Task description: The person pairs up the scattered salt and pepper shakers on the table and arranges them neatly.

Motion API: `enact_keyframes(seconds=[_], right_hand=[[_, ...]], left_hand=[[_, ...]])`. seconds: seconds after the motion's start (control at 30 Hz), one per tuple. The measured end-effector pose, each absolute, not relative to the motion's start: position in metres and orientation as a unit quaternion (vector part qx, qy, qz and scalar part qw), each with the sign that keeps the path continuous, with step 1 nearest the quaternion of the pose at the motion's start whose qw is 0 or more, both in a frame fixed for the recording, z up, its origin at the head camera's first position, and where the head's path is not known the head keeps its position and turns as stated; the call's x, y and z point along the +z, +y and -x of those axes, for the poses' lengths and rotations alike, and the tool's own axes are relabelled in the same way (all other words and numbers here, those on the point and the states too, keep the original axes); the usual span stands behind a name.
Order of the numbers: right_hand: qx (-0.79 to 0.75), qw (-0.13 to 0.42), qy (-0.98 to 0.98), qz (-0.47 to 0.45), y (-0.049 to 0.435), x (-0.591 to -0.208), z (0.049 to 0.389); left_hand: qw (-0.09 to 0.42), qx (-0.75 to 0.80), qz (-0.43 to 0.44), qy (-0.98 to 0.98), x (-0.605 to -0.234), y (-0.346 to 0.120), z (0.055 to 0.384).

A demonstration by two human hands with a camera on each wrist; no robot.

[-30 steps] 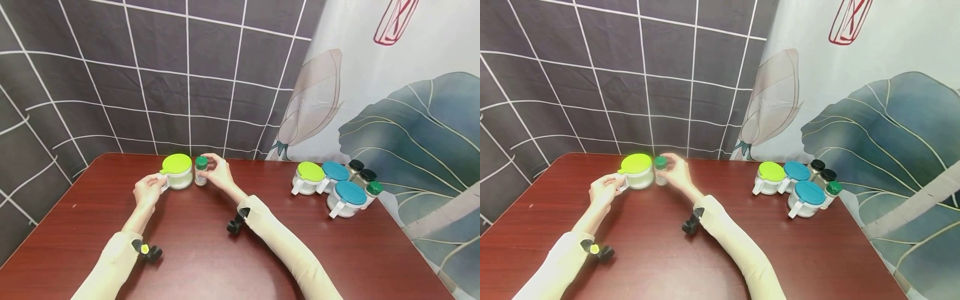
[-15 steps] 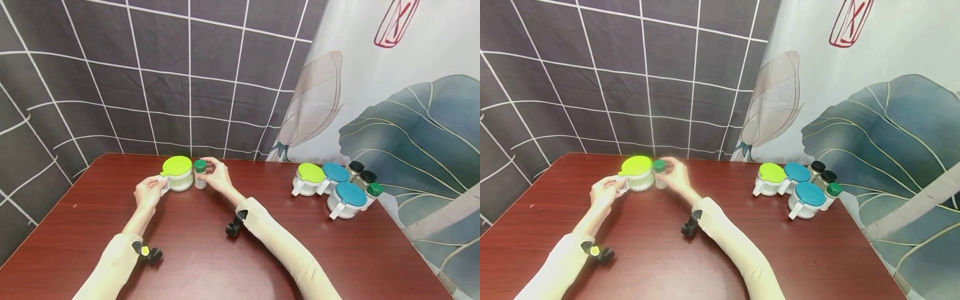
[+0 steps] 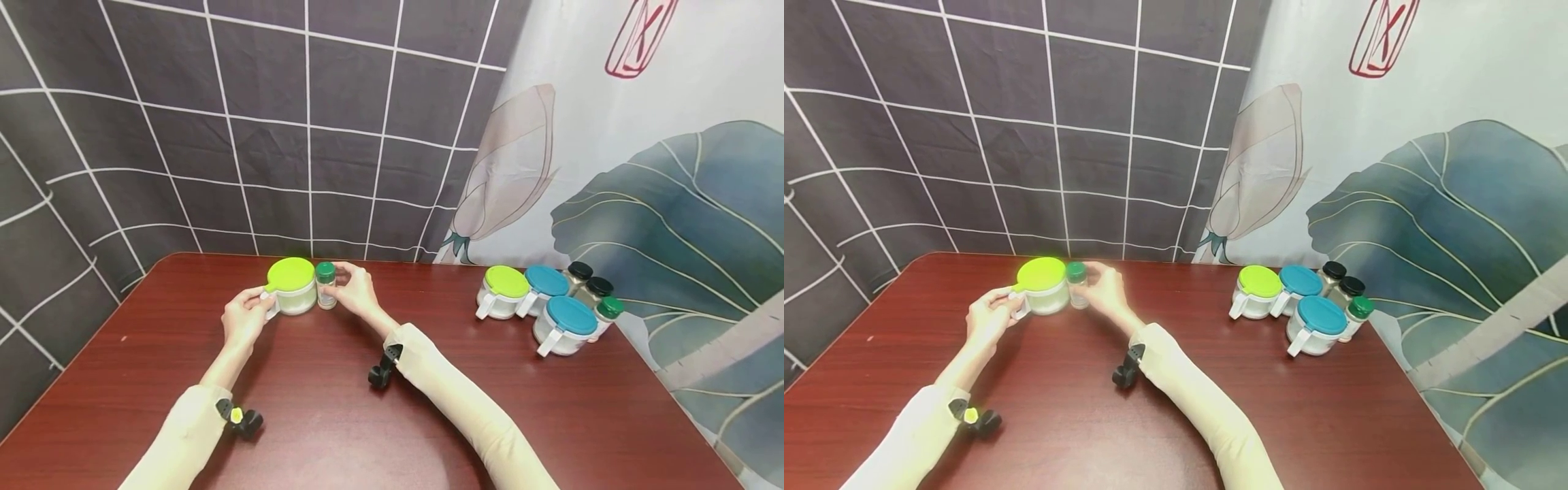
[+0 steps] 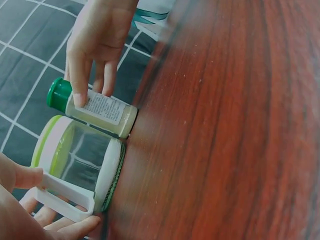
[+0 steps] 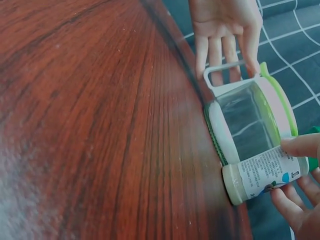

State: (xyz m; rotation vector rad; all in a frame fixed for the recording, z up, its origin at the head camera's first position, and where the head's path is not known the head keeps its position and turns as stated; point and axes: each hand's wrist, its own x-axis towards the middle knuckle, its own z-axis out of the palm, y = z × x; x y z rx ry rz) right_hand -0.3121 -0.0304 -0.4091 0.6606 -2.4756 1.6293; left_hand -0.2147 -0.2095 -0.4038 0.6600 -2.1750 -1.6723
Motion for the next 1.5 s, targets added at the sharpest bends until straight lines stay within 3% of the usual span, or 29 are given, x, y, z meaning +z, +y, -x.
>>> enact_keyframes(seconds=[0.97, 1.5], right_hand=[[0.494, 0.028, -0.839, -0.225, -0.038, -0.401, 0.315], [0.475, 0.027, -0.852, -0.219, -0.054, -0.399, 0.316]], left_hand=[[0.175, -0.526, -0.188, -0.811, -0.403, -0.227, 0.218], [0.156, -0.538, -0.162, -0.812, -0.404, -0.248, 0.221]])
